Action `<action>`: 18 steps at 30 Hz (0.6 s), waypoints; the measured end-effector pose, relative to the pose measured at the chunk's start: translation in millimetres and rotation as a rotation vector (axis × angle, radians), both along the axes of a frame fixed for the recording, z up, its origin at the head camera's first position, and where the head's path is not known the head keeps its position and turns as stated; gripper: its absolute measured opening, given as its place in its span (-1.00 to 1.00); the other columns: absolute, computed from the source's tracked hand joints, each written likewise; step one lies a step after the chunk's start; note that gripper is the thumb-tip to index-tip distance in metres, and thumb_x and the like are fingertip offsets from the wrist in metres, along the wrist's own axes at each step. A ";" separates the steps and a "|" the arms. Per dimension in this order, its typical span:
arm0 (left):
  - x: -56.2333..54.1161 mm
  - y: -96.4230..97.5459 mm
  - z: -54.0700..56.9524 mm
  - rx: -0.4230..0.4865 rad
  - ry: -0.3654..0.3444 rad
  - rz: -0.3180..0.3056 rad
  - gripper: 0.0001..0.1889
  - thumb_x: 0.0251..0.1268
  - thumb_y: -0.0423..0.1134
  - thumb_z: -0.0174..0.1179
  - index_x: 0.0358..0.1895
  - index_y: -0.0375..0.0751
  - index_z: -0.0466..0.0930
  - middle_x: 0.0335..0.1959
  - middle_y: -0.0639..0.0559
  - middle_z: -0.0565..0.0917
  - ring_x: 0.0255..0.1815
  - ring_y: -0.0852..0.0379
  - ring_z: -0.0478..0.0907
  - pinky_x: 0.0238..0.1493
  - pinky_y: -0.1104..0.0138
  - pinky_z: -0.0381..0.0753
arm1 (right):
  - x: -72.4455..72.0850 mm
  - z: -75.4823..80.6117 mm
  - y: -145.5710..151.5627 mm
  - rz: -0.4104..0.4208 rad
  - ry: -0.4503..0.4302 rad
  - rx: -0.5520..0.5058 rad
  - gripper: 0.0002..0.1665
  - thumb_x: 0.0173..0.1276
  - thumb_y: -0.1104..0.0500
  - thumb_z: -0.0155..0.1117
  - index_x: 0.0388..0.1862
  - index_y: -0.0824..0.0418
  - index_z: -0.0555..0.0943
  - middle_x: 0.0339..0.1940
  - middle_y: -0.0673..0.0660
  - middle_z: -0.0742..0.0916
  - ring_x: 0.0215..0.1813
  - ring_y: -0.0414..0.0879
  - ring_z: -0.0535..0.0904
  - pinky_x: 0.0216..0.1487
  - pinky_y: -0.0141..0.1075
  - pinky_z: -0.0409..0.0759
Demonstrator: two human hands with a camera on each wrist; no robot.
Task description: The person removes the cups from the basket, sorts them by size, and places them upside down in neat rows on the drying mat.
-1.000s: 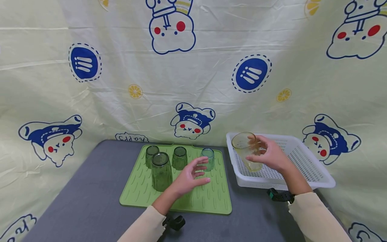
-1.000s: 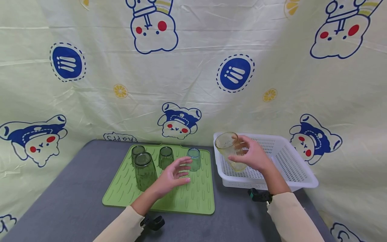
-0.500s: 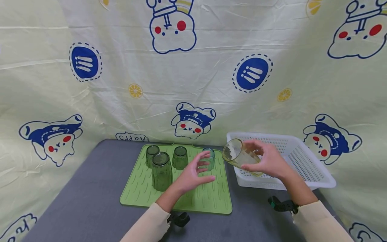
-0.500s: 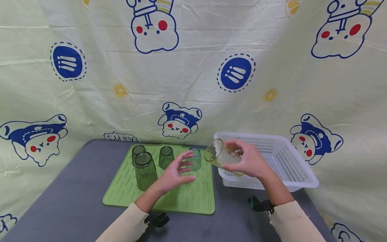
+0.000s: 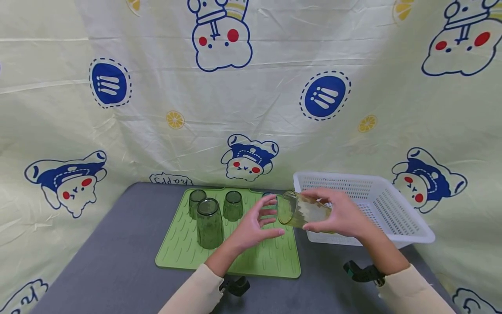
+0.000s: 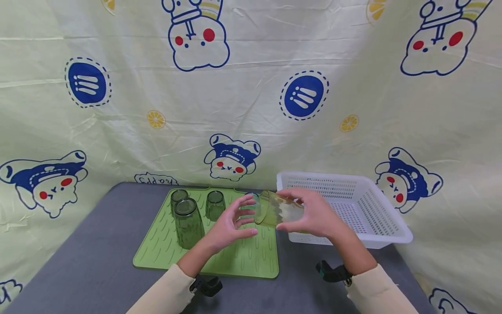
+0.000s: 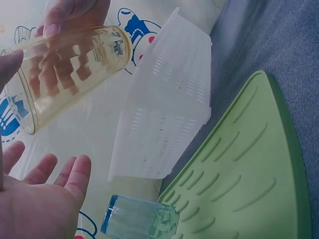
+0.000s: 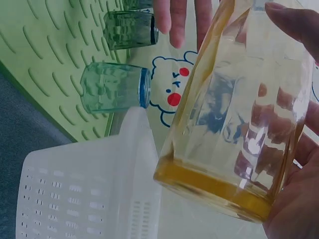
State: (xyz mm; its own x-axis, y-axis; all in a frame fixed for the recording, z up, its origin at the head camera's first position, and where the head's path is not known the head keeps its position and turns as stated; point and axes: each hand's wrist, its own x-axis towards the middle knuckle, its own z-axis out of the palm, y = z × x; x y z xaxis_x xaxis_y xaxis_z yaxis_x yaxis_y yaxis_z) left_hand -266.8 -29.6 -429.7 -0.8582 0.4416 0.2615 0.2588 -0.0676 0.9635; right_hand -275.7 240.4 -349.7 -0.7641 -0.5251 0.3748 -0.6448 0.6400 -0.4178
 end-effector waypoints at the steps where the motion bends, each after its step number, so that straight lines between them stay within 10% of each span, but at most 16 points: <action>1: 0.6 0.1 0.6 0.003 -0.002 -0.003 -0.11 0.24 -0.27 0.46 0.58 0.14 0.16 0.54 -0.01 0.29 0.46 -0.08 0.41 0.44 0.17 0.51 | 0.6 -0.2 -1.4 0.002 0.001 0.008 -0.10 -0.07 -0.17 0.74 0.29 0.04 0.64 0.14 -0.05 0.76 0.06 -0.18 0.63 0.03 -0.12 0.68; 18: 9.4 2.5 8.5 -0.003 0.023 -0.008 -0.10 0.18 -0.29 0.50 0.54 0.27 0.22 0.43 -0.03 0.36 0.36 0.01 0.49 0.35 0.25 0.57 | 12.0 4.6 -23.7 0.006 0.000 0.129 -0.06 -0.15 -0.17 0.78 0.24 0.10 0.66 0.13 -0.04 0.77 0.10 -0.08 0.66 0.12 0.00 0.69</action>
